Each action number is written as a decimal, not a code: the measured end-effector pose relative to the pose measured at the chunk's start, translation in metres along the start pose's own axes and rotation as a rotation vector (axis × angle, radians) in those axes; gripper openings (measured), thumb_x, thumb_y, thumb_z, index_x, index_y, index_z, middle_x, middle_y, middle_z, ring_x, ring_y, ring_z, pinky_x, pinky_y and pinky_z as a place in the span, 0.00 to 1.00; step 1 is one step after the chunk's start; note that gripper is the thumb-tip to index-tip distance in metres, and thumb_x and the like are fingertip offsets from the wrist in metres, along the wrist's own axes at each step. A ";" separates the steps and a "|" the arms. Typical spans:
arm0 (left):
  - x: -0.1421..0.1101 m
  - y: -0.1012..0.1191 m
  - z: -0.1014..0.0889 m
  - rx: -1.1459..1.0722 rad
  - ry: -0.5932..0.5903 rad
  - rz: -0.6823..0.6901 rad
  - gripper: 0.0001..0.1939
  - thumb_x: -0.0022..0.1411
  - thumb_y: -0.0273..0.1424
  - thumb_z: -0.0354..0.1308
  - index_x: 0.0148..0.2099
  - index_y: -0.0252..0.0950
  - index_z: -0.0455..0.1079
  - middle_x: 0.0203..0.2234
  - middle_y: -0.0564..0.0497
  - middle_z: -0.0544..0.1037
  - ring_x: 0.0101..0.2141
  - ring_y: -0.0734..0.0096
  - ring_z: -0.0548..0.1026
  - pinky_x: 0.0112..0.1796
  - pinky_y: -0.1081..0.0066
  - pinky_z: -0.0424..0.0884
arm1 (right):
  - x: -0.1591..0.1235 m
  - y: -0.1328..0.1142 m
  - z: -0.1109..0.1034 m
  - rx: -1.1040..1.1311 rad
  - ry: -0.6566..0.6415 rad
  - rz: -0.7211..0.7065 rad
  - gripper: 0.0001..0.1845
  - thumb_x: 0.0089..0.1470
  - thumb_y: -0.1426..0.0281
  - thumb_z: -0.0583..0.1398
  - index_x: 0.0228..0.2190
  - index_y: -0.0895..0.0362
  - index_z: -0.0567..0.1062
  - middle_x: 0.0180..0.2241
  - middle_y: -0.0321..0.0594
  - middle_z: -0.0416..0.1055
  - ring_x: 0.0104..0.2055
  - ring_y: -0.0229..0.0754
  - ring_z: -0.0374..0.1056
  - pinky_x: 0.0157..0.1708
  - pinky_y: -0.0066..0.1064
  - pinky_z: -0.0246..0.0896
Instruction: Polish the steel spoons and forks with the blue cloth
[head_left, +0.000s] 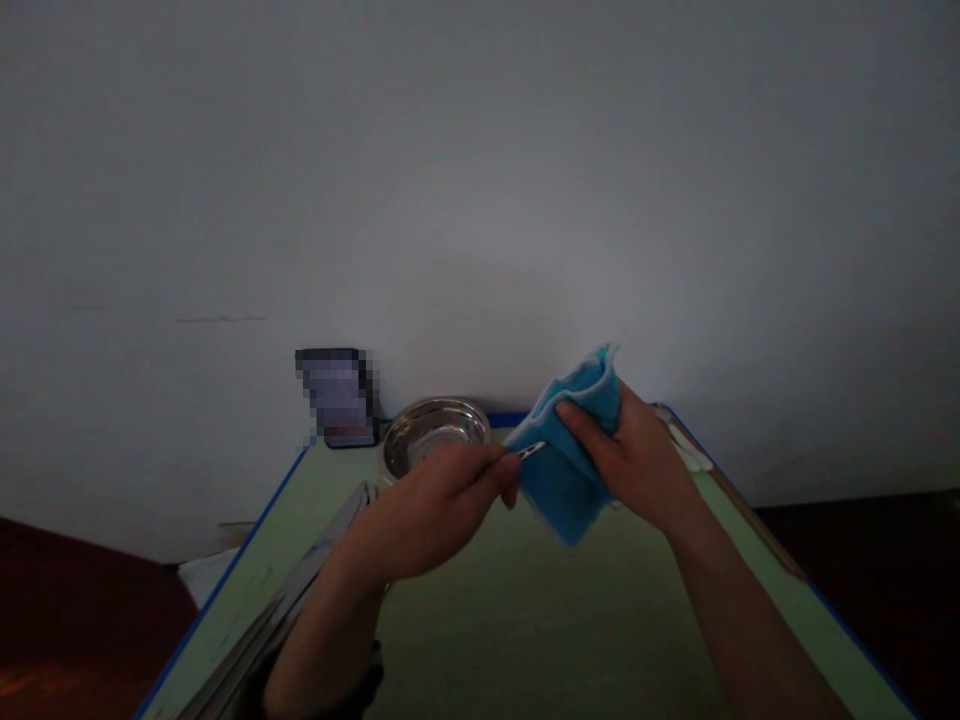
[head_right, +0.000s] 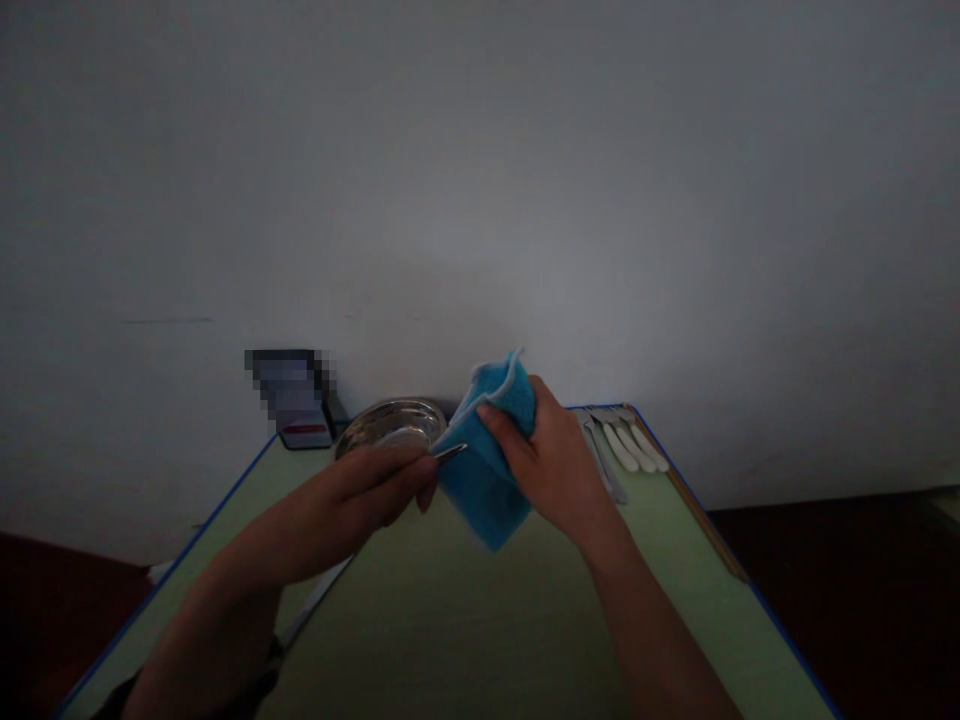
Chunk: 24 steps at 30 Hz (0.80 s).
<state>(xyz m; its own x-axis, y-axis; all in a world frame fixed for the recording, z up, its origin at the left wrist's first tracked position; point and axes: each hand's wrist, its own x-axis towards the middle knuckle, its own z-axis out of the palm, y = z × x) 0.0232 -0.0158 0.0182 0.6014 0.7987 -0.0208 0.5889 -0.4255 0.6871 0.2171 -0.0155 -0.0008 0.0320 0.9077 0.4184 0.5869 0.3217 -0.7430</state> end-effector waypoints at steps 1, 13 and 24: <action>0.002 -0.001 0.001 -0.022 0.000 -0.012 0.18 0.65 0.38 0.40 0.30 0.35 0.65 0.20 0.56 0.62 0.23 0.76 0.63 0.26 0.75 0.60 | 0.000 0.002 -0.002 0.041 -0.032 -0.001 0.14 0.52 0.58 0.56 0.35 0.56 0.66 0.32 0.38 0.70 0.33 0.40 0.66 0.35 0.32 0.61; 0.003 -0.005 0.001 -0.278 -0.028 -0.070 0.21 0.64 0.42 0.40 0.28 0.35 0.64 0.16 0.58 0.58 0.19 0.79 0.58 0.20 0.78 0.56 | -0.002 0.002 -0.020 0.857 -0.332 0.140 0.21 0.58 0.57 0.44 0.52 0.44 0.62 0.53 0.33 0.63 0.52 0.42 0.61 0.51 0.39 0.56; -0.008 0.005 0.003 0.158 0.082 0.003 0.17 0.65 0.37 0.38 0.30 0.36 0.63 0.26 0.53 0.68 0.31 0.70 0.66 0.35 0.67 0.60 | 0.004 0.015 -0.006 0.255 -0.224 0.295 0.29 0.42 0.54 0.61 0.45 0.53 0.64 0.36 0.40 0.73 0.35 0.45 0.70 0.32 0.36 0.66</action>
<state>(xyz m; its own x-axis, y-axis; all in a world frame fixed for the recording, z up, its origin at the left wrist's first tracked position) 0.0231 -0.0259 0.0192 0.5609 0.8267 0.0446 0.6687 -0.4842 0.5643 0.2307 -0.0090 -0.0075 -0.0243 0.9975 0.0667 0.3599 0.0710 -0.9303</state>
